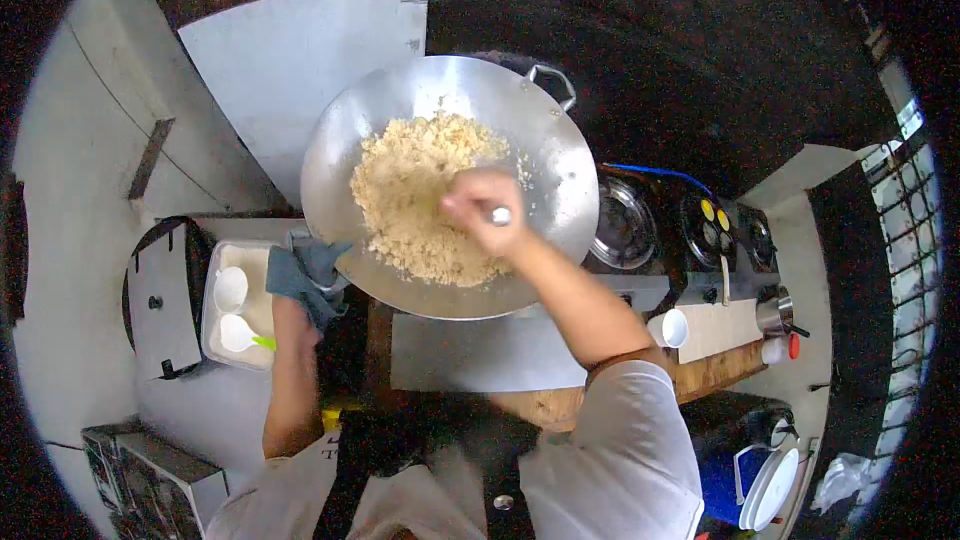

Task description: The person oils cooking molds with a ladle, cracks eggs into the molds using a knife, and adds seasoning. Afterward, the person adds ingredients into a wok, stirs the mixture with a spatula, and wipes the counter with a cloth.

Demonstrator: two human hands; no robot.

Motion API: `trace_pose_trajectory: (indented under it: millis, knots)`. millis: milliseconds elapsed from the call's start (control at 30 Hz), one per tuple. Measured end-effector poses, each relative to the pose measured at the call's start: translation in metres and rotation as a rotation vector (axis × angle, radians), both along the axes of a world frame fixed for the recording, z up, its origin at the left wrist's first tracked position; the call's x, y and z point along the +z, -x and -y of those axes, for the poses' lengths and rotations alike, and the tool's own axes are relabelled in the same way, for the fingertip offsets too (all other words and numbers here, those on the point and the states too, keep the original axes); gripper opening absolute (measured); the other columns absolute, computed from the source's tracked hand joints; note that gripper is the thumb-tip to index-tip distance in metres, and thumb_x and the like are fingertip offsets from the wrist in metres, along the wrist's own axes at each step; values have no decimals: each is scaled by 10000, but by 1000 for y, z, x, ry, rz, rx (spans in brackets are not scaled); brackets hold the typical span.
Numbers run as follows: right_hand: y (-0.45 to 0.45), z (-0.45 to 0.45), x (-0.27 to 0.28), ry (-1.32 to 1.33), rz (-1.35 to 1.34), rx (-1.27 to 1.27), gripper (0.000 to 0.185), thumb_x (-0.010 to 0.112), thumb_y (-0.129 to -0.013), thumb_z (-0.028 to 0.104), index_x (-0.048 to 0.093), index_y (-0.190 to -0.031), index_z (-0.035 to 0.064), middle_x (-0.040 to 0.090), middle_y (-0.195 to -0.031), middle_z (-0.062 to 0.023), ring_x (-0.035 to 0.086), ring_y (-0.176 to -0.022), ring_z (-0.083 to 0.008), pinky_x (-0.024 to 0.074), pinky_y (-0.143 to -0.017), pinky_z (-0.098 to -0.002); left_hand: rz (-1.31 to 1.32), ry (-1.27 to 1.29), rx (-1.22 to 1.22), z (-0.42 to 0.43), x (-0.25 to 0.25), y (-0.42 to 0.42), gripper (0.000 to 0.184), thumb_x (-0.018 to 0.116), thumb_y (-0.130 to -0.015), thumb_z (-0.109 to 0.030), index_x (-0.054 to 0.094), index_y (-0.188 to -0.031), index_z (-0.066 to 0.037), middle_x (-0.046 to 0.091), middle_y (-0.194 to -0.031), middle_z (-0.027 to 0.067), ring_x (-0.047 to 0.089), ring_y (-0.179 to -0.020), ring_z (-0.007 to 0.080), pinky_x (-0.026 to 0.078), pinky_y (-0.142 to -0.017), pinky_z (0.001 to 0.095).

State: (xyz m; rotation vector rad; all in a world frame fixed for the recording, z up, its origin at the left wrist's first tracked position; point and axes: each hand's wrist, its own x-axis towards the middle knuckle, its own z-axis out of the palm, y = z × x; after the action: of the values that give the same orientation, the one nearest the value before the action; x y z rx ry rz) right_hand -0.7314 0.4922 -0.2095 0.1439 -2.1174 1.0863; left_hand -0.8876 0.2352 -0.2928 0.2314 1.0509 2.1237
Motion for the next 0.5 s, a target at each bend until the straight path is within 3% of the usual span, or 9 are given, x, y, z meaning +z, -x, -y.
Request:
trace_pose_trajectory:
  millis: [67, 100, 133, 167, 267, 300, 400, 433, 500]
  knots:
    - [-5, 23, -11, -10, 73, -74, 233, 610, -828, 65, 518, -618, 20, 534, -595, -81, 520, -562, -164, 378, -517, -301, 14, 54, -30, 3, 0, 2, 451, 365, -984, -466, 538, -1131, -76, 636, -1080, 88, 617, -898, 191, 496, -671, 305]
    - [-8, 32, -8, 144, -22, -78, 267, 606, -829, 64, 483, -596, 23, 505, -577, -84, 504, -539, -179, 367, -507, -307, 24, 105, -51, 5, -1, 1, 429, 403, -975, -471, 536, -1106, -85, 628, -1069, 67, 603, -807, 159, 457, -584, 274]
    - [-8, 38, -2, 292, -128, -75, 301, 603, -831, 63, 448, -575, 27, 477, -558, -88, 488, -516, -194, 356, -497, -312, 15, 99, -55, 6, 0, 0, 429, 403, -975, -471, 536, -1106, -85, 628, -1069, 67, 603, -807, 159, 457, -584, 274]
    - [-18, 40, 12, 33, -195, -66, 307, 598, -826, 52, 439, -564, 30, 429, -534, -86, 452, -476, -217, 346, -477, -318, 21, 87, -27, 8, 0, -1, 398, 432, -968, -459, 540, -1093, -97, 625, -1039, 56, 601, -803, 160, 457, -572, 279]
    - [-31, 75, 23, -113, -240, 150, 307, 598, -811, 34, 429, -554, 41, 397, -514, -76, 419, -443, -229, 324, -450, -337, 24, 48, 3, 9, -19, 3, 381, 460, -957, -458, 552, -1093, -114, 629, -966, 33, 587, -759, 160, 464, -547, 292]
    - [-32, 75, 2, -198, -104, 112, 291, 607, -782, 20, 437, -549, 52, 380, -504, -72, 406, -421, -240, 298, -426, -356, 21, 39, -10, 12, -28, 2, 394, 457, -953, -470, 560, -1105, -121, 636, -924, 21, 576, -721, 160, 470, -535, 299]
    - [-35, 100, -6, -230, -175, 88, 287, 626, -760, 21, 438, -547, 64, 359, -502, -70, 408, -418, -241, 278, -416, -367, 101, 80, 8, 14, -2, -5, 321, 507, -954, -402, 533, -1101, -118, 607, -975, 43, 594, -812, 166, 487, -590, 310]
    - [-42, 110, 13, -277, -220, 168, 284, 646, -741, 32, 443, -548, 79, 382, -512, -59, 417, -423, -240, 281, -407, -370, 92, -45, -102, 17, -9, 3, 329, 504, -956, -386, 528, -1136, -113, 609, -996, 57, 604, -830, 178, 501, -605, 316]
    - [-64, 142, 48, -374, -266, 217, 281, 666, -728, 48, 447, -558, 96, 418, -529, -48, 429, -427, -240, 303, -404, -369, 53, 4, -94, 15, -15, -2, 331, 502, -957, -381, 530, -1142, -108, 611, -993, 62, 606, -836, 183, 505, -615, 322]
